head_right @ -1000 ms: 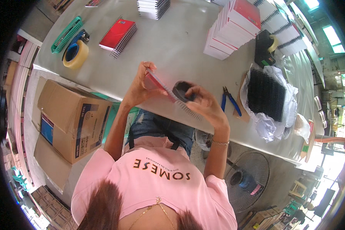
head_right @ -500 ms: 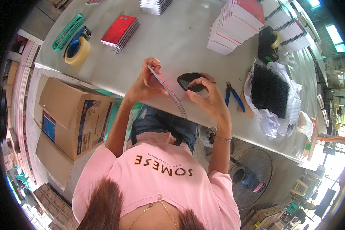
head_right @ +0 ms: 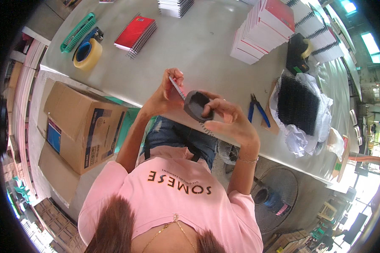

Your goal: The person trims the excess wire from spiral-bound notebooks using pliers, then folds the wire ends inward by hand and stacks the finished notebooks.

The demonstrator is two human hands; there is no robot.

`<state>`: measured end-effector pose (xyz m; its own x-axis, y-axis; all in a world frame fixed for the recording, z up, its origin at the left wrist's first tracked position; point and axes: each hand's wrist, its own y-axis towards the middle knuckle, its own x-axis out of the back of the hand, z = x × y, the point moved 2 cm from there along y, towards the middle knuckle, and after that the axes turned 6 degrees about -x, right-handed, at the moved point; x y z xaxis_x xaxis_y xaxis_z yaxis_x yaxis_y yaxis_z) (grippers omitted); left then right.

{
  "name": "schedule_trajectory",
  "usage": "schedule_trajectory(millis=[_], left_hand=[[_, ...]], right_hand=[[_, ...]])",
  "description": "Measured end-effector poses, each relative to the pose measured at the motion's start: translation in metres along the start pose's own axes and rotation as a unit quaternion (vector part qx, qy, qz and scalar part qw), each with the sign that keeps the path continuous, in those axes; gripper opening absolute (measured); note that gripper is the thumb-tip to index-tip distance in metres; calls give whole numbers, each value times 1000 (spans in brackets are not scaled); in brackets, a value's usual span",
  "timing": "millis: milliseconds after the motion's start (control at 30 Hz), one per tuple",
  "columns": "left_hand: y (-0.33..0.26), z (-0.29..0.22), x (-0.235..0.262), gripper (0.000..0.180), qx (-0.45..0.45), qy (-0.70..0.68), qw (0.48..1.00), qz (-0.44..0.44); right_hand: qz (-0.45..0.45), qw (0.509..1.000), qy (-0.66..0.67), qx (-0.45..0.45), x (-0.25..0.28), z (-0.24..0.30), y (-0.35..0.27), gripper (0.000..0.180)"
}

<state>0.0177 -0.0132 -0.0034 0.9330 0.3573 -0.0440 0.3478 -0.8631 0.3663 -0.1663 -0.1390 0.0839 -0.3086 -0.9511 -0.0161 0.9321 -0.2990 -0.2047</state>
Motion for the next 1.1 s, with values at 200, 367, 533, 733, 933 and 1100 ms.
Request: schedule_trajectory(millis=[200, 367, 533, 733, 933, 1100], left_hand=[[-2, -2, -5, 82, -5, 1, 1000, -6], [-2, 3, -4, 92, 15, -22, 1000, -2], [-3, -2, -8, 91, -1, 9, 1000, 3], [-3, -1, -5, 90, 14, 7, 1000, 19], [-3, -3, -5, 87, -2, -11, 1000, 21], [-3, -9, -7, 84, -2, 4, 1000, 24]], right_hand=[[69, 996, 45, 31, -3, -2, -9, 25], [8, 998, -58, -12, -2, 2, 0, 23], [42, 994, 88, 41, 0, -1, -5, 19], [8, 1000, 15, 12, -8, 3, 1, 22], [-14, 999, -41, -28, -4, 5, 9, 22], [-26, 998, -59, 16, -11, -1, 6, 18]])
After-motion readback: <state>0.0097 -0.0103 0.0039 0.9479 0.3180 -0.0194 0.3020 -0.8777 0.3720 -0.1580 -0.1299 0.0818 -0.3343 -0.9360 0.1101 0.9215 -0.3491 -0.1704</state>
